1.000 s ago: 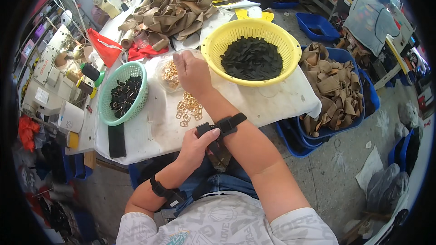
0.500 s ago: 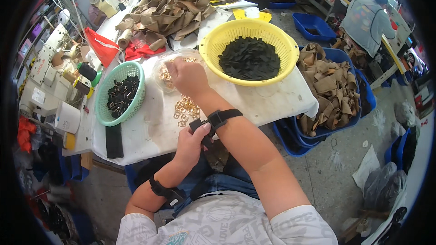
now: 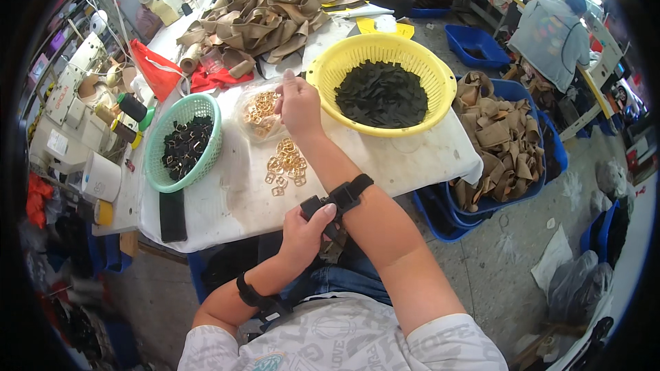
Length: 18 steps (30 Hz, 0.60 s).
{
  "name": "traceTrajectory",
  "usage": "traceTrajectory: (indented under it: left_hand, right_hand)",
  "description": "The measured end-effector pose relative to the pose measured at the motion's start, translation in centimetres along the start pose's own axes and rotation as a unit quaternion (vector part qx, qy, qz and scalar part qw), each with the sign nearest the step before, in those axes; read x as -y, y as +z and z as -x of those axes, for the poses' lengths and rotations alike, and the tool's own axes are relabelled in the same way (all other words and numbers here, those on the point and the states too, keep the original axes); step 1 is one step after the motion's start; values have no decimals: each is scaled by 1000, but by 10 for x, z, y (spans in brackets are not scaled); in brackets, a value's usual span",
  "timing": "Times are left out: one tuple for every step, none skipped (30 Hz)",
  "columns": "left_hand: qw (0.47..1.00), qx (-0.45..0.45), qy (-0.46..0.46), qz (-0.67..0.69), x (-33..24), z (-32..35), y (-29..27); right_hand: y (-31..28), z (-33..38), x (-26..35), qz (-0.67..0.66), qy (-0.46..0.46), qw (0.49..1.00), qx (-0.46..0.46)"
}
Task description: Assembling small gold-colored buckle or eyelet components for shoe manufacturing.
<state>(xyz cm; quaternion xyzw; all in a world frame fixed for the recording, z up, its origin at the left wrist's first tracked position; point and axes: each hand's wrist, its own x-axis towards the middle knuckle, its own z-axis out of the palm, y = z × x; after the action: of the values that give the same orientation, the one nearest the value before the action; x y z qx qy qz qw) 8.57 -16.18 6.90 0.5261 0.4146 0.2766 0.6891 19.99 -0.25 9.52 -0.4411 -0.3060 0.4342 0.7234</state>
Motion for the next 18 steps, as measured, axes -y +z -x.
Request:
traceTrajectory:
  left_hand:
    - [1000,-1,0,5,0,2,3]
    - [1000,-5,0,11,1,4,5]
    - [1000,0,0,16,6,3,5]
    - [1000,7,7,24,9,0,6]
    - [999,13,16,31,12,-3,6]
    - [999,20,24,38,14,-5,5]
    - [999,30,25,37,14,-7,4]
    - [998,41,25,35,12,-10,2]
    - [998,51,25,34,11,-12,0]
    - [997,59,21,42,10,-13,-2]
    - [996,69,18,51,10,-14,-4]
    - [995,78,14,60,10,-15,-7]
    - [995,81,11,50,9,-15,-10]
    - [996,83,8,40,9,-14,-15]
    - [996,84,6,30,8,-14,-19]
    - [996,83,17,27,9,-15,-21]
    - [996,81,29,24,9,-16,-24]
    - [996,78,41,21,10,-17,-26]
  right_hand:
    - [0,0,0,34,-26,999,14]
    - [0,0,1,58,-52,997,17]
    - [-1,-1,1,83,-78,993,19]
    - [-2,-1,3,107,-104,989,22]
    - [-3,-3,4,87,-92,992,21]
    - [-5,-5,6,68,-80,994,20]
    - [-6,-6,8,48,-68,996,20]
    - [-8,-7,10,33,-60,998,13]
    - [-9,-7,13,18,-51,999,6]
    - [-8,-7,14,3,-43,999,-1]
    - [-9,-7,15,-6,-39,999,1]
    - [-10,-7,15,-16,-35,999,4]
    - [-11,-7,15,-26,-32,999,6]
    - [-12,-6,16,-25,-31,999,5]
    - [-12,-6,18,-25,-30,999,3]
    - [-13,-5,19,-25,-30,999,1]
    - [-12,-4,19,-17,-34,999,0]
    - [-11,-3,19,-10,-38,999,-1]
